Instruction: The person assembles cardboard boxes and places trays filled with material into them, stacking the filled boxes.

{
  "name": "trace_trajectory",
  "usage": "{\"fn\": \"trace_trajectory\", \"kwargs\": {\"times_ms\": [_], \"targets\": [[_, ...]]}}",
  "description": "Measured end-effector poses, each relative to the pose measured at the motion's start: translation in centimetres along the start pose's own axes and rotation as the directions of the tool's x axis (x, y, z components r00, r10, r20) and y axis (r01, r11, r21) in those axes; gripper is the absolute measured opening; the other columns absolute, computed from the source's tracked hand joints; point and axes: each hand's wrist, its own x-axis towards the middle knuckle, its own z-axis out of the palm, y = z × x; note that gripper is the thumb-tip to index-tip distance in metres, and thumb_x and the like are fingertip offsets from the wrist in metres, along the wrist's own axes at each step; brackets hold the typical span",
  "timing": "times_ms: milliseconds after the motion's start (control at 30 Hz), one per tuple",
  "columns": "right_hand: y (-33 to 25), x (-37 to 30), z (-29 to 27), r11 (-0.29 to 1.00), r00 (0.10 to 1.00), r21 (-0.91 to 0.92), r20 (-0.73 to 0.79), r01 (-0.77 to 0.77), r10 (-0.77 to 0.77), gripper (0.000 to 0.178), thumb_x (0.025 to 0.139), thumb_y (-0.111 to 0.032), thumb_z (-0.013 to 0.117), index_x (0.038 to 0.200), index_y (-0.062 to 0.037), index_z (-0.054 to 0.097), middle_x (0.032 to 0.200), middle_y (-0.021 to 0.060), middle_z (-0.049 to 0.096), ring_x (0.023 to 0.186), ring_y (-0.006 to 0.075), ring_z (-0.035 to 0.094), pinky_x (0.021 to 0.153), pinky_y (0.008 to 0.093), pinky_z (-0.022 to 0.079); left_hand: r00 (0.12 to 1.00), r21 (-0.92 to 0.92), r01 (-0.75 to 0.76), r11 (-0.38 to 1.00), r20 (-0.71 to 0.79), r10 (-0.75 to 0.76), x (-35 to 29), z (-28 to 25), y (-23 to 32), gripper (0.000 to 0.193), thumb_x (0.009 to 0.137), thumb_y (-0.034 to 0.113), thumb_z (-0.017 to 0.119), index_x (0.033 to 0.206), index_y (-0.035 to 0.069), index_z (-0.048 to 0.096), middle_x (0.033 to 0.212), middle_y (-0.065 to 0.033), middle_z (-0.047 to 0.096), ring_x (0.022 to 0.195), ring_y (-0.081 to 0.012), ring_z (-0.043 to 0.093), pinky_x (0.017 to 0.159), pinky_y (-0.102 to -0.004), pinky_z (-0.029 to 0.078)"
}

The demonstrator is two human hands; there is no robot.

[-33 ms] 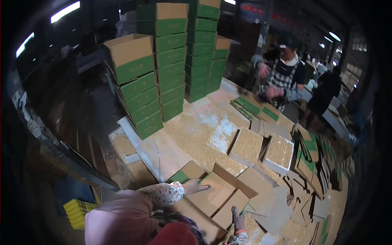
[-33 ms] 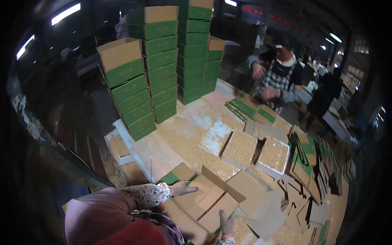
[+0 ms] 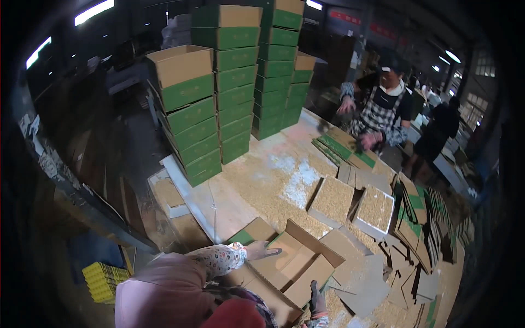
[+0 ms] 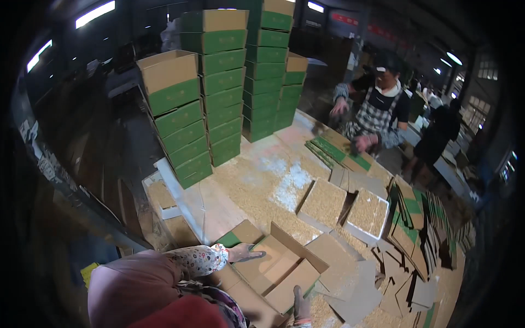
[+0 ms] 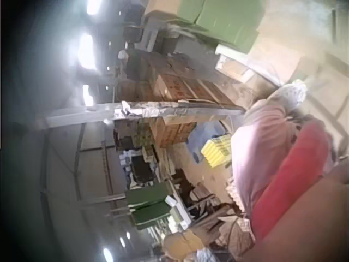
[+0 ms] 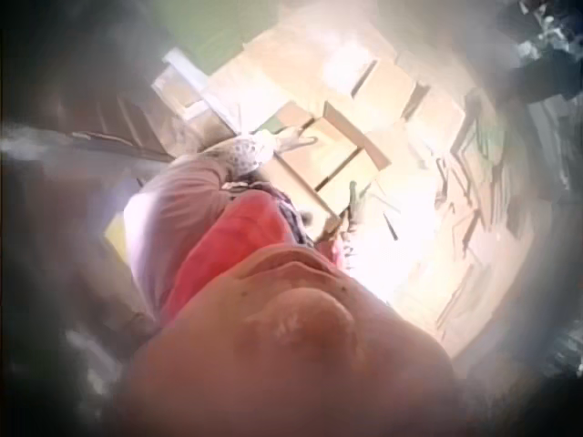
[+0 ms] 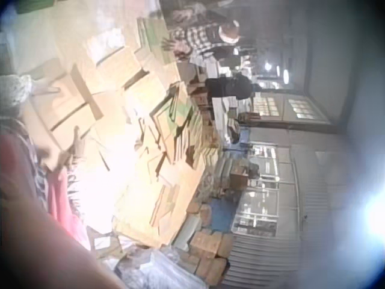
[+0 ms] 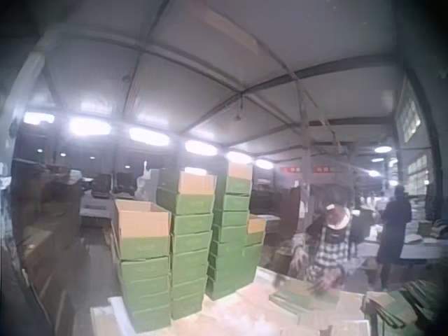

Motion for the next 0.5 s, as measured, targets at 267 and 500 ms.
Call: {"fn": "trace_trajectory", "kwargs": {"times_ms": [267,500], "targets": [[-11.9,-3.3,9.5,0.742,0.976,0.646,-0.025,0.18,-0.215,0.062,0.092,-0.045,0.048,0.13,0.0031,0.043,0.126,0.0145,0.05,0.11,0.0263,0.051,0.097,0.0355,0.041,0.857,-0.123,-0.237,0.964,-0.494,0.148,-7.4,-20.5,3.5,0.038,0.094,0.027,0.049,0.12,0.0,0.05,0.117,-0.0121,0.057,0.11,-0.0268,0.054,0.095,-0.0383,0.041],[-44.3,-5.2,25.5,0.445,0.707,0.891,0.261,0.085,-0.657,0.064,0.093,-0.046,0.042,0.131,0.0054,0.04,0.131,0.0185,0.047,0.115,0.0272,0.05,0.1,0.0368,0.039,-0.314,0.393,-0.158,0.906,-0.89,0.331,-9.3,-59.4,8.6,0.053,0.09,0.02,0.054,0.133,-0.003,0.034,0.135,-0.0198,0.037,0.126,-0.0313,0.035,0.106,-0.0393,0.026]]}}
